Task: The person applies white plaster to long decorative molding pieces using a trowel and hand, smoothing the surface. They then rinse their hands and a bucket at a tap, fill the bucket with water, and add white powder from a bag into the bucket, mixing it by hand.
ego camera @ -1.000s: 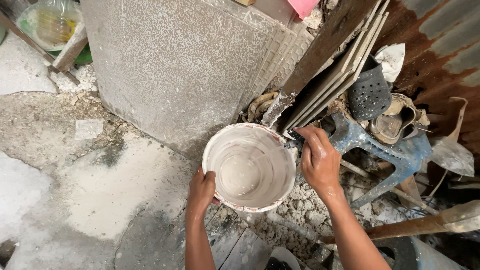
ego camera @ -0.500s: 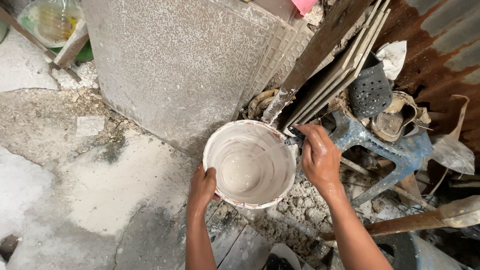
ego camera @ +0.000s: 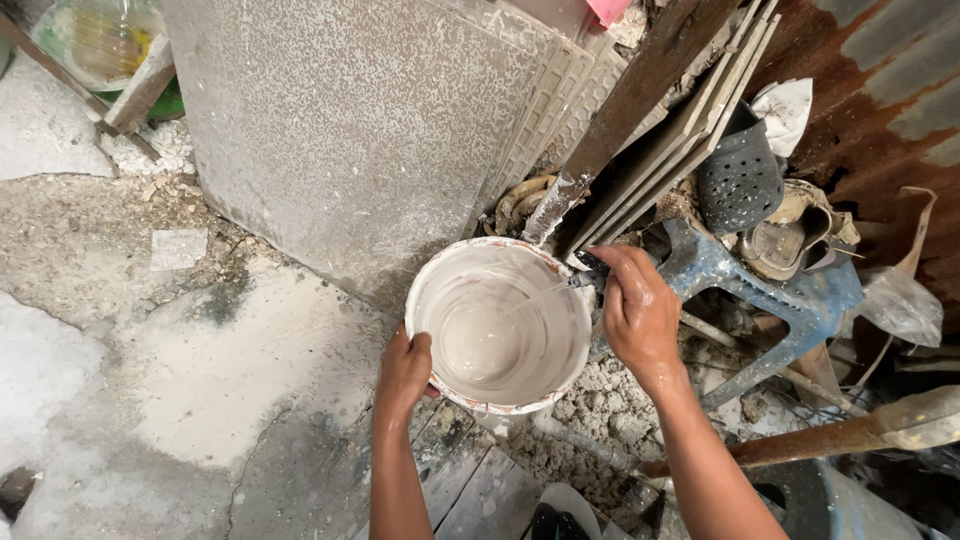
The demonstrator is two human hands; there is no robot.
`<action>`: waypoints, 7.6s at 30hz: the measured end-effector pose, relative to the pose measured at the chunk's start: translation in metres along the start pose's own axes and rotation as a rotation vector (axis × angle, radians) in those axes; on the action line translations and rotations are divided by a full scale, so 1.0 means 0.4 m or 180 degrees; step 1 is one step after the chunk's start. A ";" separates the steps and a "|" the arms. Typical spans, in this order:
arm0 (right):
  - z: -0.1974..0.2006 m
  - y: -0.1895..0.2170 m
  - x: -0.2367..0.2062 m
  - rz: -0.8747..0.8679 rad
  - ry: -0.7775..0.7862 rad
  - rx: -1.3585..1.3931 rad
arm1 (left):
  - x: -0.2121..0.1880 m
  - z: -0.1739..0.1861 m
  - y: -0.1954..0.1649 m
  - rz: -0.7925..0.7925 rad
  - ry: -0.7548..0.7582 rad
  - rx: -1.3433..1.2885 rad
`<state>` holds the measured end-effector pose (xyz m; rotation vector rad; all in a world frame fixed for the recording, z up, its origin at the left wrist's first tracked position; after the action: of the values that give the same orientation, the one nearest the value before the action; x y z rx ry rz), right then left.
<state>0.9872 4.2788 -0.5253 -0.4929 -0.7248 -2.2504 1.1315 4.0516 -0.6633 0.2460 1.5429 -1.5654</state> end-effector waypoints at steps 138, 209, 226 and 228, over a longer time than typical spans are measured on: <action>-0.035 -0.100 0.013 -0.0199 0.0184 0.1439 | 0.043 0.007 -0.007 -0.0286 0.0051 -0.0186; -0.049 -0.075 0.027 -0.0441 -0.0259 0.0641 | 0.032 0.012 -0.016 -0.0200 0.0080 -0.0151; -0.031 -0.035 0.032 0.0045 -0.0231 0.0313 | 0.043 0.009 -0.006 -0.0118 0.0088 -0.0134; -0.029 -0.032 0.033 0.0041 -0.0227 0.0314 | 0.043 0.009 -0.005 -0.0121 0.0102 -0.0133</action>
<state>0.9675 4.2722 -0.5316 -0.5304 -0.8622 -2.1823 1.1216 4.0406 -0.6731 0.2205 1.6120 -1.5638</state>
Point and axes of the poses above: each hand's wrist, its own x-axis towards the middle knuckle, its own z-axis out of the back of the hand, y = z × x, the point moved 4 cm from there along x, towards the middle knuckle, and after that the axes turned 5 degrees about z, right-handed, at the moved point
